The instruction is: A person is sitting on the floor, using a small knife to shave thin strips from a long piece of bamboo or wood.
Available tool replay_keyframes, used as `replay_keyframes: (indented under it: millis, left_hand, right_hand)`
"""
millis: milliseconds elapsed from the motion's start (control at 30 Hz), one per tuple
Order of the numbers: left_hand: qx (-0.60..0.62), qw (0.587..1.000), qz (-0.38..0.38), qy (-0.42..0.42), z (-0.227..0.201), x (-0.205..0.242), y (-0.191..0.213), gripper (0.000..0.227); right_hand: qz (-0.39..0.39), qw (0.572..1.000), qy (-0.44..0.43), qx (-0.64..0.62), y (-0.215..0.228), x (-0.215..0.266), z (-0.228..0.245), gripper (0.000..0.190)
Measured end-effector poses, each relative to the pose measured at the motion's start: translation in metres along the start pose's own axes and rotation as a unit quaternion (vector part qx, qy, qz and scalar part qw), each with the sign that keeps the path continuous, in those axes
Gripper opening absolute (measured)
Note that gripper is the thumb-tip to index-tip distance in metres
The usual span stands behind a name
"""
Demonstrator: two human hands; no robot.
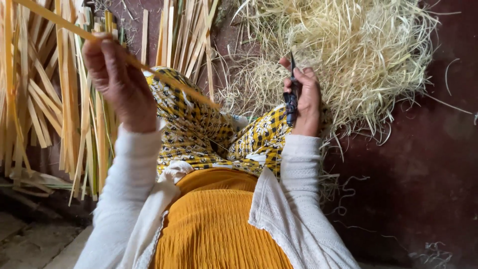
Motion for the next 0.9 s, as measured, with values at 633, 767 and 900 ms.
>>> replay_keyframes:
  millis: [633, 767, 900]
  left_hand:
    - [-0.027, 0.922, -0.087, 0.377, 0.099, 0.131, -0.033, 0.024]
    - [-0.002, 0.905, -0.140, 0.402, 0.071, 0.123, -0.008, 0.029]
    - [0.062, 0.870, -0.120, 0.475, 0.047, 0.120, 0.009, 0.051]
  right_hand:
    - [0.051, 0.996, -0.077, 0.007, -0.063, 0.021, -0.047, 0.010]
    - [0.021, 0.998, -0.060, 0.021, -0.051, 0.016, -0.036, 0.010]
    - [-0.004, 0.999, -0.052, -0.010, -0.029, 0.003, -0.059, 0.009]
Point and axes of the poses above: each hand's wrist, its own x-axis away from the middle knuckle, its own y-axis out of the back of the hand, z = x × y, the point moved 2 cm from there along -x, towards the middle knuckle, and after that the axes turned 2 degrees about -z, right-handed, at the moved point
